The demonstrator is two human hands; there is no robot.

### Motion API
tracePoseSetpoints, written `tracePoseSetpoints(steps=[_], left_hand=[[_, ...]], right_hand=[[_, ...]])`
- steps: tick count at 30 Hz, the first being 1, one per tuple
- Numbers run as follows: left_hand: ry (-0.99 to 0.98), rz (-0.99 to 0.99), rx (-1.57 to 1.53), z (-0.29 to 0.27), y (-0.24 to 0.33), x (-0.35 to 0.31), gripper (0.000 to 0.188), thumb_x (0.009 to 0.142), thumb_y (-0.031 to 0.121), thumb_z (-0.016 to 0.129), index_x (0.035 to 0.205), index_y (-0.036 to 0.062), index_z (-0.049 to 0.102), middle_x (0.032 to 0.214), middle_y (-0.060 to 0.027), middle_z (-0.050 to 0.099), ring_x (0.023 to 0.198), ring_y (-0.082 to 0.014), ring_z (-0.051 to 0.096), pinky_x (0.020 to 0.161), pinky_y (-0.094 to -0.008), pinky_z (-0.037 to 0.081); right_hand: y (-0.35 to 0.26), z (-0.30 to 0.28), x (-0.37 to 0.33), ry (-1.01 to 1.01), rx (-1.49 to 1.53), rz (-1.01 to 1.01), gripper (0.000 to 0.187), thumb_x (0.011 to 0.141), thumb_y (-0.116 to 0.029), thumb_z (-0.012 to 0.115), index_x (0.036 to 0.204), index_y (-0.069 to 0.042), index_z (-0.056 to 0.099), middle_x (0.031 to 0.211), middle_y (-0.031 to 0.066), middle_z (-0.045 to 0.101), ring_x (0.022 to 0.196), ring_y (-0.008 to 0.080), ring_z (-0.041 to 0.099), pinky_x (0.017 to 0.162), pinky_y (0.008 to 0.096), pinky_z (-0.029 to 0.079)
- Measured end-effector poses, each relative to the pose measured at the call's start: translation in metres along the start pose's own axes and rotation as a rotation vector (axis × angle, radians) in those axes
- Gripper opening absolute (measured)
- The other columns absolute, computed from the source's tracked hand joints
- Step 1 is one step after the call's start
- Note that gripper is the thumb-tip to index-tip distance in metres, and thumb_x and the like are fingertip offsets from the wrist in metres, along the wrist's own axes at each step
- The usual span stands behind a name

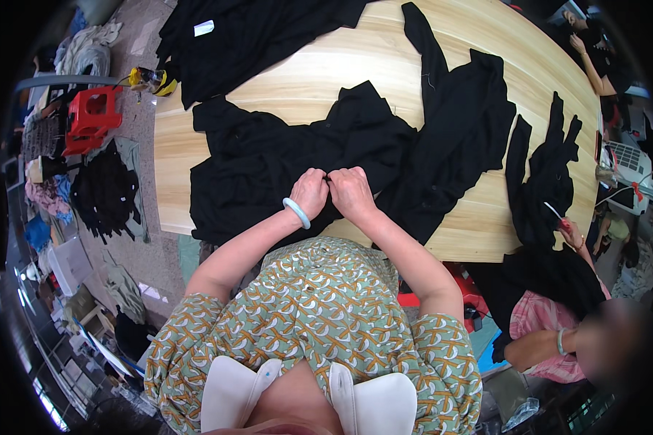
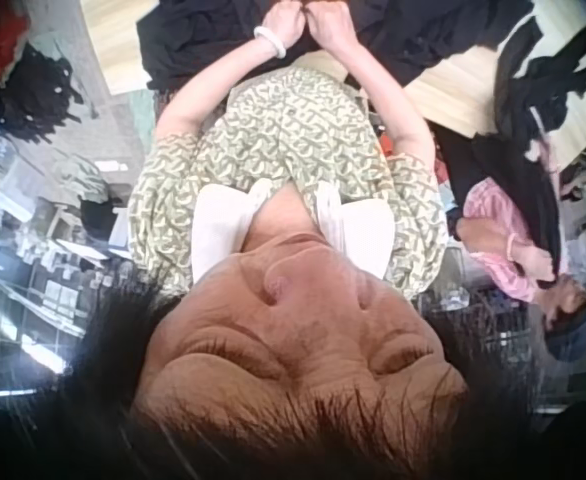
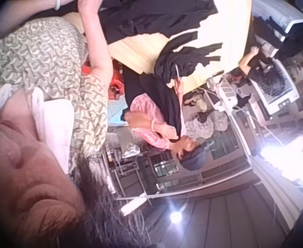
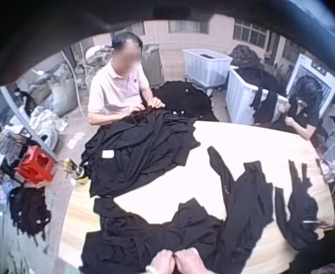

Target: Inspecting and trimming loose threads from black garments on a production table.

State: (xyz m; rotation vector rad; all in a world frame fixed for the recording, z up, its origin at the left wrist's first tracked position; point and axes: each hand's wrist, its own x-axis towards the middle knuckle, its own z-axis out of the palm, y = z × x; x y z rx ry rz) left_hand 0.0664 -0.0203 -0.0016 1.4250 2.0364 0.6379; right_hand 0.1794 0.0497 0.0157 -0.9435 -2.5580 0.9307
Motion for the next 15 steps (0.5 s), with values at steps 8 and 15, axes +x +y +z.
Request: tracePoseSetpoints(steps=[8, 15], left_hand=[[0.024, 0.12, -0.234, -0.031, -0.003, 0.008, 0.009, 0.072, 0.002, 0.048, 0.078, -0.0019, 0.053, 0.072, -0.016, 0.051, 0.066, -0.0321, 0.053, 0.057, -0.0367, 0.042], [-0.413, 0.159, -0.457, -0.095, -0.006, 0.013, 0.012, 0.078, 0.005, 0.05, 0.087, -0.0013, 0.055, 0.07, -0.0081, 0.053, 0.062, -0.0143, 0.05, 0.057, -0.0276, 0.041]], right_hand=[[-0.011, -0.014, 0.009, 0.106, 0.255, 0.017, 0.008, 0.068, -0.002, 0.056, 0.075, 0.0, 0.058, 0.068, 0.0134, 0.058, 0.066, 0.0283, 0.057, 0.064, 0.0353, 0.044], [-0.03, -0.042, 0.02, -0.151, 0.53, 0.109, 0.011, 0.072, -0.007, 0.059, 0.081, -0.003, 0.058, 0.071, 0.0126, 0.059, 0.066, 0.0296, 0.058, 0.056, 0.0331, 0.045]])
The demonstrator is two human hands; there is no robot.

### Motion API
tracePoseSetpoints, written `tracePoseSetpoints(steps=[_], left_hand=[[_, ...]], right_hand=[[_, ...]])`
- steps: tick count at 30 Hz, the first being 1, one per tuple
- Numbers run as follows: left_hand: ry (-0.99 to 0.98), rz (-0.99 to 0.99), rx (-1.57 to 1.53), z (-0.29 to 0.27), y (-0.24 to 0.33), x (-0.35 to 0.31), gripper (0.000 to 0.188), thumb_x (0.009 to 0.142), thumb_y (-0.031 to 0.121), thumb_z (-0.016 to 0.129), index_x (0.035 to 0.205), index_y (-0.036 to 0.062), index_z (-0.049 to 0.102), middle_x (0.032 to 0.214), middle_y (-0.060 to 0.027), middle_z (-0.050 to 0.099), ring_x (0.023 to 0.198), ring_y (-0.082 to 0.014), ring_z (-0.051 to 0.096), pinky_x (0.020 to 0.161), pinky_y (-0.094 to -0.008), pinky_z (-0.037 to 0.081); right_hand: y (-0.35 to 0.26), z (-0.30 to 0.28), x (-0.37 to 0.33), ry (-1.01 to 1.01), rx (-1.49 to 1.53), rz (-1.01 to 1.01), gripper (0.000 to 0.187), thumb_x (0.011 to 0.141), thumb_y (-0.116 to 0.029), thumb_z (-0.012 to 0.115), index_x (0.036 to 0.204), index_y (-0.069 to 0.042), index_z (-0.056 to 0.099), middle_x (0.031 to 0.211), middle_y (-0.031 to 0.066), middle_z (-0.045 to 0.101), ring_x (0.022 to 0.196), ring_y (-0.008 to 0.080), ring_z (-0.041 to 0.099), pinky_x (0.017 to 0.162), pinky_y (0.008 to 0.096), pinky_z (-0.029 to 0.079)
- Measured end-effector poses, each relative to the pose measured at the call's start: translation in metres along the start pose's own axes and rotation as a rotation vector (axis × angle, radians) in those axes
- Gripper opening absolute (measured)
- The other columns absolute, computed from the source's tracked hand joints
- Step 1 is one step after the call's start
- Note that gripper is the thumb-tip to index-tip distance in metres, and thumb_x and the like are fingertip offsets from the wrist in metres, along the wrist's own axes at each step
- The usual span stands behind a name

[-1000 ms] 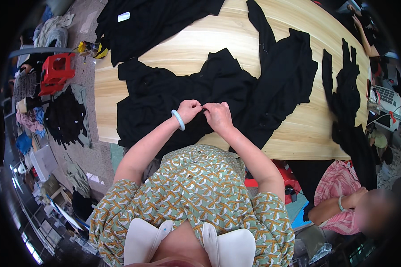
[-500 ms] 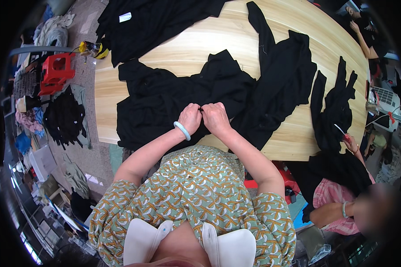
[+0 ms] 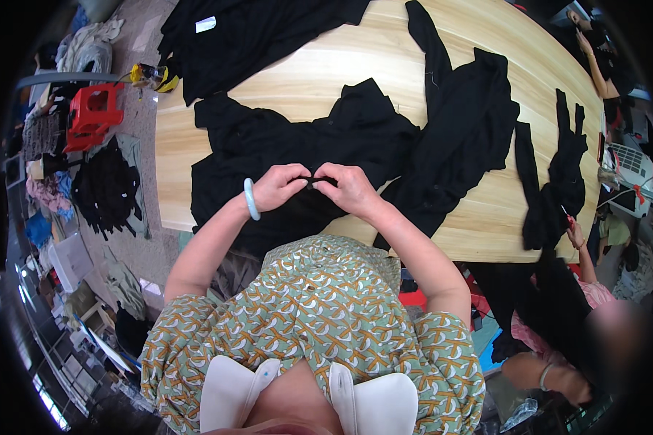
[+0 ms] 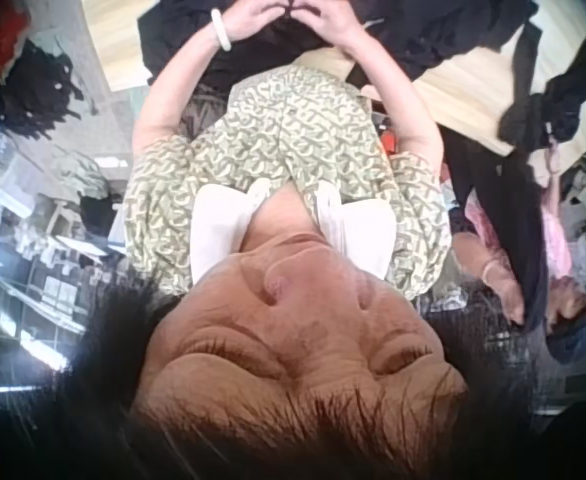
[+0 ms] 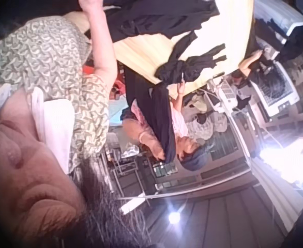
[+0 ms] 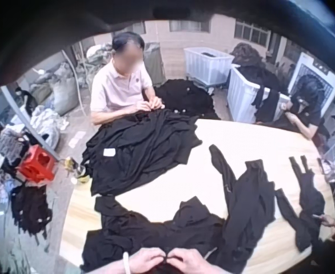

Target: Inspecting and trimming loose threads from black garments on a production table.

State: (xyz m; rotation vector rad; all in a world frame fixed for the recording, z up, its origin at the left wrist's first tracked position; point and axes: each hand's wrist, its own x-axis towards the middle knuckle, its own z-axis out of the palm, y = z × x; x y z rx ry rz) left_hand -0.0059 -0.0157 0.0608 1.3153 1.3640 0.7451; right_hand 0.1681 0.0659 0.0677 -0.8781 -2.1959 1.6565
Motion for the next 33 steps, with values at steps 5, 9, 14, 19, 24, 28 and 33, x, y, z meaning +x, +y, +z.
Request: tracePoseSetpoints(steps=[5, 9, 14, 19, 24, 28, 33], left_hand=[[-0.084, -0.148, 0.016, 0.0, -0.02, -0.011, 0.014, 0.079, 0.009, 0.055, 0.089, -0.0001, 0.057, 0.067, -0.0069, 0.056, 0.059, -0.0107, 0.051, 0.056, -0.0248, 0.042], [0.009, -0.083, 0.178, 0.029, -0.043, -0.027, 0.016, 0.073, 0.011, 0.058, 0.085, -0.0003, 0.056, 0.067, -0.0124, 0.057, 0.058, -0.0208, 0.055, 0.056, -0.0289, 0.044], [-0.049, -0.323, 0.02, 0.038, -0.085, -0.031, 0.013, 0.074, 0.012, 0.058, 0.083, 0.0027, 0.057, 0.08, -0.0083, 0.059, 0.063, -0.0157, 0.054, 0.057, -0.0259, 0.043], [0.096, -0.798, -0.875, 0.037, -0.083, -0.022, 0.023, 0.087, 0.026, 0.047, 0.097, 0.0057, 0.051, 0.09, -0.007, 0.057, 0.076, -0.0149, 0.053, 0.069, -0.0272, 0.044], [0.229, -0.77, -1.124, 0.052, -0.091, -0.001, 0.019, 0.087, 0.025, 0.049, 0.09, 0.0071, 0.052, 0.08, -0.0042, 0.052, 0.068, -0.0136, 0.052, 0.062, -0.0259, 0.045], [0.104, -0.689, -1.249, 0.063, -0.095, 0.005, 0.02, 0.086, 0.026, 0.052, 0.091, 0.0066, 0.054, 0.078, -0.0026, 0.054, 0.054, -0.01, 0.051, 0.047, -0.0196, 0.043], [0.067, -0.697, -1.016, 0.072, -0.095, 0.017, 0.02, 0.081, 0.026, 0.059, 0.072, 0.0097, 0.05, 0.066, -0.0001, 0.049, 0.048, -0.0087, 0.049, 0.04, -0.0194, 0.037]], right_hand=[[0.017, 0.011, 0.001, -0.171, -0.214, -0.02, 0.016, 0.072, -0.018, 0.062, 0.083, -0.006, 0.057, 0.074, 0.012, 0.06, 0.068, 0.0289, 0.059, 0.059, 0.0369, 0.046], [0.043, 0.028, -0.016, -0.322, -0.336, 0.037, 0.018, 0.071, -0.02, 0.062, 0.083, -0.007, 0.058, 0.075, 0.0107, 0.061, 0.072, 0.0282, 0.059, 0.064, 0.0381, 0.046], [0.059, 0.027, -0.022, -0.318, -0.385, -0.006, 0.019, 0.069, -0.018, 0.063, 0.083, -0.006, 0.059, 0.079, 0.0101, 0.06, 0.079, 0.0268, 0.057, 0.071, 0.0373, 0.044], [0.082, 0.016, -0.035, -0.263, -0.604, -0.099, 0.017, 0.066, -0.011, 0.063, 0.082, -0.005, 0.059, 0.077, 0.01, 0.059, 0.08, 0.0263, 0.056, 0.075, 0.0368, 0.039], [0.071, 0.016, -0.032, -0.204, -0.518, -0.052, 0.014, 0.07, -0.012, 0.061, 0.081, -0.004, 0.058, 0.07, 0.0114, 0.058, 0.071, 0.0284, 0.056, 0.07, 0.0366, 0.042], [0.07, 0.016, -0.033, -0.087, -0.464, 0.093, 0.012, 0.073, -0.014, 0.059, 0.082, -0.006, 0.058, 0.07, 0.0117, 0.06, 0.067, 0.0297, 0.058, 0.062, 0.0385, 0.046], [0.064, 0.015, -0.029, -0.073, -0.445, 0.101, 0.011, 0.074, -0.015, 0.059, 0.08, -0.006, 0.059, 0.073, 0.0121, 0.061, 0.069, 0.0293, 0.059, 0.061, 0.0387, 0.047]])
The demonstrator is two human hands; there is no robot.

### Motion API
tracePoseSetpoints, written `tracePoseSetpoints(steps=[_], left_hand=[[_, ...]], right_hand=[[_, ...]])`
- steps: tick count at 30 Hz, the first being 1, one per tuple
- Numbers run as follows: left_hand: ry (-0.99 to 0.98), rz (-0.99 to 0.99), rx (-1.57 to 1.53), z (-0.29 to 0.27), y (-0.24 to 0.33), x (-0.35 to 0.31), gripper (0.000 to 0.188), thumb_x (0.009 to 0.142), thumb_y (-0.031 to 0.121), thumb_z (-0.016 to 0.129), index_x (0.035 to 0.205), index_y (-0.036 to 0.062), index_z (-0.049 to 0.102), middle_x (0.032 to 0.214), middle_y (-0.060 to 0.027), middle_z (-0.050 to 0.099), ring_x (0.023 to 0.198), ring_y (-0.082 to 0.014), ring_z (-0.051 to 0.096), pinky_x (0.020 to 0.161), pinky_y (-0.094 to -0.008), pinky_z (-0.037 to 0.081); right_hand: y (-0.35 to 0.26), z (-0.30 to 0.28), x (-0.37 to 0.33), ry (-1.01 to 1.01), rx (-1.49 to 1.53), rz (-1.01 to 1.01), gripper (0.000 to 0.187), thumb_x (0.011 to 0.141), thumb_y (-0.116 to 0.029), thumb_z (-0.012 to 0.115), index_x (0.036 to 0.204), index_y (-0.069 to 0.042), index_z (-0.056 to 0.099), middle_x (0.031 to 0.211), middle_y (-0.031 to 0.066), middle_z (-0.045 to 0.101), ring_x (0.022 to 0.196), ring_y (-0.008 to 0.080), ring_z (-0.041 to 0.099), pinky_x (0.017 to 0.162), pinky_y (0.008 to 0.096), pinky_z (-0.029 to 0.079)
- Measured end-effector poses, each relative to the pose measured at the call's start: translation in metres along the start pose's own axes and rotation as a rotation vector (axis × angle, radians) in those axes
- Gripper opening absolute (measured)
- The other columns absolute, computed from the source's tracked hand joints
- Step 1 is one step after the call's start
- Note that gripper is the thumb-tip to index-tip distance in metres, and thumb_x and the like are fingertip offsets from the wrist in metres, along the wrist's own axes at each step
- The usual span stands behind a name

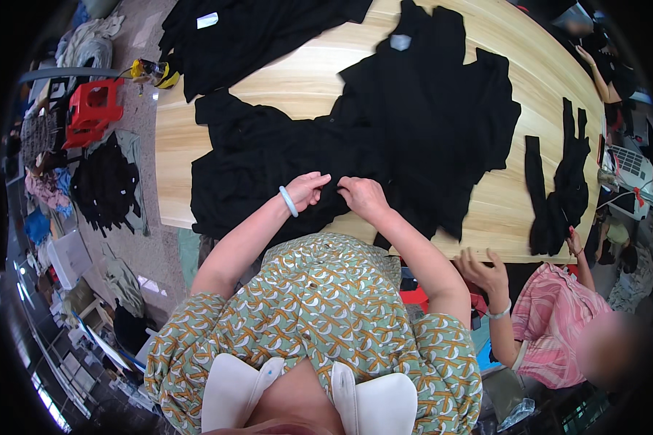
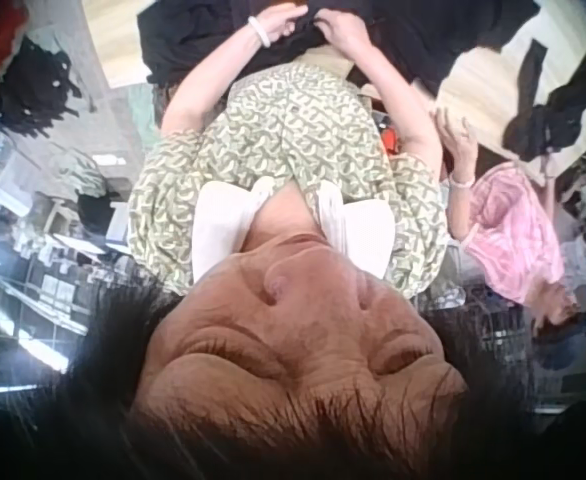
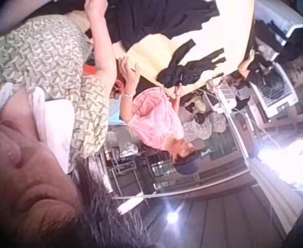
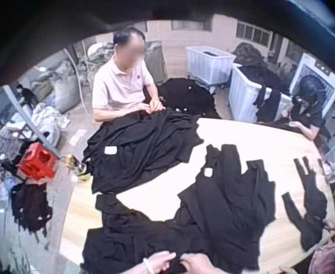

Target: Inspecting and trimming loose threads from black garments on a production table.

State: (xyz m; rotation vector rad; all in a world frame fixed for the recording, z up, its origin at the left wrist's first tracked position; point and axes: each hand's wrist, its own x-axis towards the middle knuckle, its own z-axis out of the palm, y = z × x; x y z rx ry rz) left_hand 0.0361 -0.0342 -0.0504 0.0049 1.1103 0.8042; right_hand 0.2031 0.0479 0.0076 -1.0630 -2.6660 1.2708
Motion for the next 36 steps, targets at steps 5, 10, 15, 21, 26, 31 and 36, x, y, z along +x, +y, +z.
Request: tracePoseSetpoints(steps=[5, 10, 15, 21, 26, 31, 36], left_hand=[[0.512, 0.423, 1.093, 0.005, -0.004, 0.0, 0.026, 0.071, 0.021, 0.067, 0.068, 0.005, 0.047, 0.06, -0.0066, 0.047, 0.048, -0.0161, 0.05, 0.044, -0.029, 0.039], [0.324, 0.438, 0.818, 0.018, 0.01, -0.021, 0.028, 0.077, 0.029, 0.06, 0.073, 0.0034, 0.05, 0.065, -0.0073, 0.052, 0.051, -0.0163, 0.052, 0.044, -0.0265, 0.039], [0.015, 0.074, -0.017, 0.007, 0.004, -0.018, 0.042, 0.089, 0.042, 0.039, 0.087, 0.0028, 0.052, 0.077, -0.0054, 0.054, 0.054, -0.0139, 0.053, 0.041, -0.0208, 0.039], [-0.035, 0.092, -0.152, 0.005, -0.001, -0.014, 0.033, 0.088, 0.038, 0.043, 0.085, 0.0064, 0.052, 0.075, -0.0034, 0.053, 0.054, -0.013, 0.052, 0.041, -0.0205, 0.038], [-0.012, 0.129, -0.043, 0.009, 0.003, -0.008, 0.024, 0.085, 0.03, 0.052, 0.083, 0.0069, 0.053, 0.067, 0.0005, 0.051, 0.05, -0.0103, 0.05, 0.04, -0.0201, 0.037], [0.34, 0.271, 0.61, 0.022, 0.022, -0.012, 0.022, 0.077, 0.025, 0.061, 0.078, 0.0033, 0.062, 0.06, -0.0046, 0.057, 0.052, -0.0146, 0.055, 0.045, -0.027, 0.042], [0.536, 0.615, 0.98, 0.029, 0.035, -0.016, 0.019, 0.073, 0.021, 0.062, 0.076, 0.0028, 0.063, 0.071, -0.0148, 0.061, 0.067, -0.0289, 0.059, 0.061, -0.0353, 0.046]], right_hand=[[0.003, -0.009, 0.0, 0.004, 0.033, 0.096, 0.011, 0.073, -0.013, 0.059, 0.08, -0.005, 0.059, 0.074, 0.0121, 0.061, 0.069, 0.0284, 0.059, 0.06, 0.0365, 0.047], [0.006, -0.009, 0.003, 0.08, 0.351, 0.129, 0.012, 0.074, -0.007, 0.059, 0.085, -0.004, 0.06, 0.074, 0.0092, 0.061, 0.068, 0.0177, 0.059, 0.064, 0.0265, 0.045], [0.006, -0.008, 0.007, 0.026, 0.482, 0.261, 0.012, 0.076, -0.006, 0.056, 0.087, -0.003, 0.06, 0.078, 0.0051, 0.062, 0.074, 0.0115, 0.057, 0.07, 0.0239, 0.044], [0.006, -0.003, 0.009, 0.018, 0.557, 0.203, 0.012, 0.078, -0.005, 0.055, 0.088, -0.002, 0.059, 0.081, 0.0042, 0.06, 0.078, 0.0103, 0.055, 0.073, 0.0227, 0.042], [0.008, 0.004, 0.011, 0.069, 0.519, 0.172, 0.013, 0.076, -0.01, 0.057, 0.088, -0.007, 0.061, 0.075, 0.0061, 0.061, 0.066, 0.0137, 0.056, 0.064, 0.0258, 0.044], [0.001, -0.002, 0.012, 0.038, 0.495, 0.196, 0.013, 0.073, -0.01, 0.059, 0.086, -0.007, 0.061, 0.074, 0.0072, 0.061, 0.066, 0.0148, 0.057, 0.063, 0.0261, 0.044], [-0.017, -0.008, 0.015, 0.078, 0.421, 0.098, 0.014, 0.066, -0.005, 0.059, 0.081, -0.004, 0.059, 0.078, 0.0114, 0.061, 0.074, 0.0261, 0.059, 0.066, 0.0315, 0.046]])
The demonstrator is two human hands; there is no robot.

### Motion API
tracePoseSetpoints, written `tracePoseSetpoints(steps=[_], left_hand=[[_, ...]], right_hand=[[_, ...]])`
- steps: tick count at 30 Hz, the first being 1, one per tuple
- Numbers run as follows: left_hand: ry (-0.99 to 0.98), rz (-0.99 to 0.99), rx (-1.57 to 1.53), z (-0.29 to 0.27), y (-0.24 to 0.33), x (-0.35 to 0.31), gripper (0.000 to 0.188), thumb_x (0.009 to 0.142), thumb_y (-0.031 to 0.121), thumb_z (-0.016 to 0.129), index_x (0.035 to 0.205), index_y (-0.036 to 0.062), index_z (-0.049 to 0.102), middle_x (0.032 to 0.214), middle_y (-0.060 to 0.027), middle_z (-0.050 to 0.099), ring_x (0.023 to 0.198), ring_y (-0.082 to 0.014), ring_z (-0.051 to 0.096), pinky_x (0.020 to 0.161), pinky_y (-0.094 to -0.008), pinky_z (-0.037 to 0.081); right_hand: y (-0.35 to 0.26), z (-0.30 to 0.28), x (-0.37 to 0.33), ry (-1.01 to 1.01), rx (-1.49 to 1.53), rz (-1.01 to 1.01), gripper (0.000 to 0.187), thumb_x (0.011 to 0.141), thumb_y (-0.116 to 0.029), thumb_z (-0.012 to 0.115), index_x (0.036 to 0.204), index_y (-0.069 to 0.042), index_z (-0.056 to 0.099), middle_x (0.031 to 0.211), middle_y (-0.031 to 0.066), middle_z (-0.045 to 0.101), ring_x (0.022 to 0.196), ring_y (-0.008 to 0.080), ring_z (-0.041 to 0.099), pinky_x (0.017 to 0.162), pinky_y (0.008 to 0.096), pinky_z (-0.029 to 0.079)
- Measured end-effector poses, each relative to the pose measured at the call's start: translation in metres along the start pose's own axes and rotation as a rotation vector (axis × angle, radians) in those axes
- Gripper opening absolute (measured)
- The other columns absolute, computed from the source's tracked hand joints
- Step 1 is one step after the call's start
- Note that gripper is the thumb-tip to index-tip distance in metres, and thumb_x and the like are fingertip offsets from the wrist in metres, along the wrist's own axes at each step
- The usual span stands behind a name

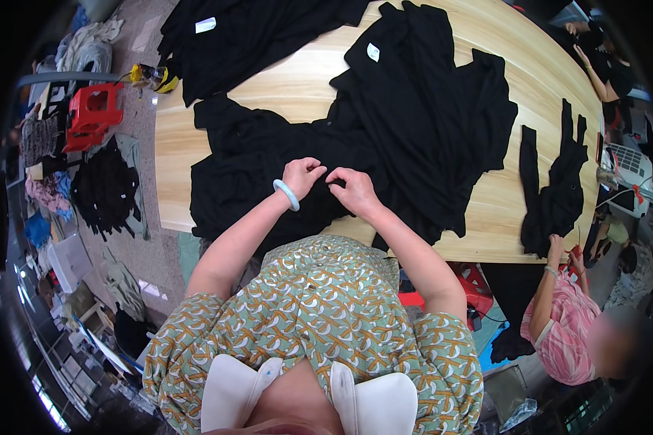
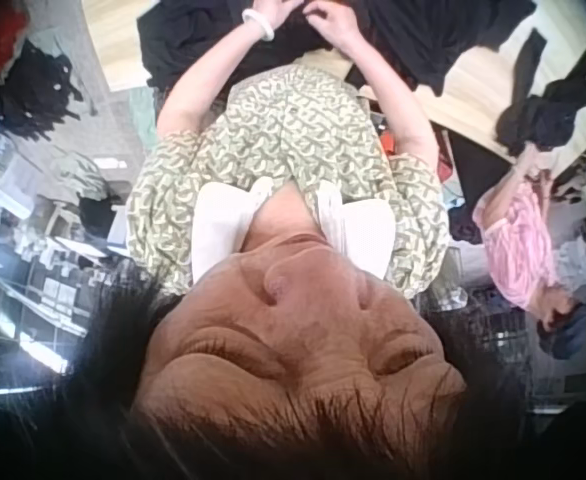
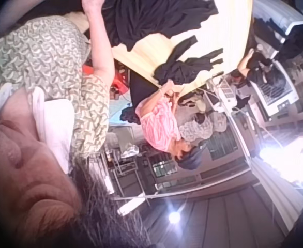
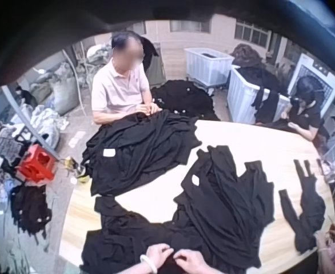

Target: Inspecting and trimming loose threads from black garments on a production table.

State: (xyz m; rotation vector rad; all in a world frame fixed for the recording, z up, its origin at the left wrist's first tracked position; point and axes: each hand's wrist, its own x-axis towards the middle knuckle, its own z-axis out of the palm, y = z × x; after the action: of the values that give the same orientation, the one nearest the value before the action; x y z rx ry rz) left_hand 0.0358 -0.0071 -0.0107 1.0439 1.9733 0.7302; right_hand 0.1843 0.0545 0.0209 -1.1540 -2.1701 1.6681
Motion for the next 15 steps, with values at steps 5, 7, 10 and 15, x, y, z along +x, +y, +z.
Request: tracePoseSetpoints(steps=[5, 7, 10, 15], left_hand=[[-0.164, 0.015, -0.057, 0.003, 0.002, 0.001, 0.018, 0.075, 0.016, 0.059, 0.081, -0.0005, 0.063, 0.069, -0.0107, 0.062, 0.061, -0.0155, 0.057, 0.058, -0.0281, 0.045], [-0.219, -0.094, -0.193, 0.003, -0.004, 0.003, 0.017, 0.074, 0.015, 0.059, 0.079, -0.001, 0.063, 0.068, -0.0077, 0.062, 0.061, -0.0115, 0.055, 0.058, -0.0262, 0.044], [-0.264, -0.108, -0.183, 0.001, -0.005, 0.007, 0.016, 0.073, 0.014, 0.058, 0.076, -0.0008, 0.063, 0.067, -0.0053, 0.062, 0.062, -0.009, 0.054, 0.059, -0.0246, 0.043], [-0.293, -0.117, -0.201, -0.002, -0.003, 0.015, 0.014, 0.072, 0.013, 0.059, 0.073, -0.0001, 0.064, 0.066, -0.0062, 0.061, 0.061, -0.0101, 0.055, 0.059, -0.0245, 0.044]], right_hand=[[0.001, 0.001, 0.006, 0.075, -0.12, -0.052, 0.015, 0.065, -0.004, 0.058, 0.08, -0.002, 0.059, 0.078, 0.012, 0.061, 0.075, 0.0274, 0.059, 0.067, 0.0334, 0.046], [-0.003, 0.0, 0.007, 0.07, -0.145, -0.041, 0.015, 0.065, -0.004, 0.058, 0.079, -0.002, 0.058, 0.078, 0.0122, 0.061, 0.075, 0.0277, 0.059, 0.068, 0.0337, 0.047], [-0.004, 0.001, 0.008, 0.012, -0.138, 0.034, 0.015, 0.065, -0.004, 0.059, 0.079, -0.001, 0.058, 0.078, 0.0125, 0.061, 0.073, 0.0285, 0.059, 0.067, 0.0339, 0.047], [-0.001, 0.002, 0.011, 0.115, -0.15, -0.097, 0.013, 0.066, -0.005, 0.062, 0.077, -0.001, 0.058, 0.076, 0.0123, 0.061, 0.071, 0.0287, 0.059, 0.065, 0.036, 0.046]])
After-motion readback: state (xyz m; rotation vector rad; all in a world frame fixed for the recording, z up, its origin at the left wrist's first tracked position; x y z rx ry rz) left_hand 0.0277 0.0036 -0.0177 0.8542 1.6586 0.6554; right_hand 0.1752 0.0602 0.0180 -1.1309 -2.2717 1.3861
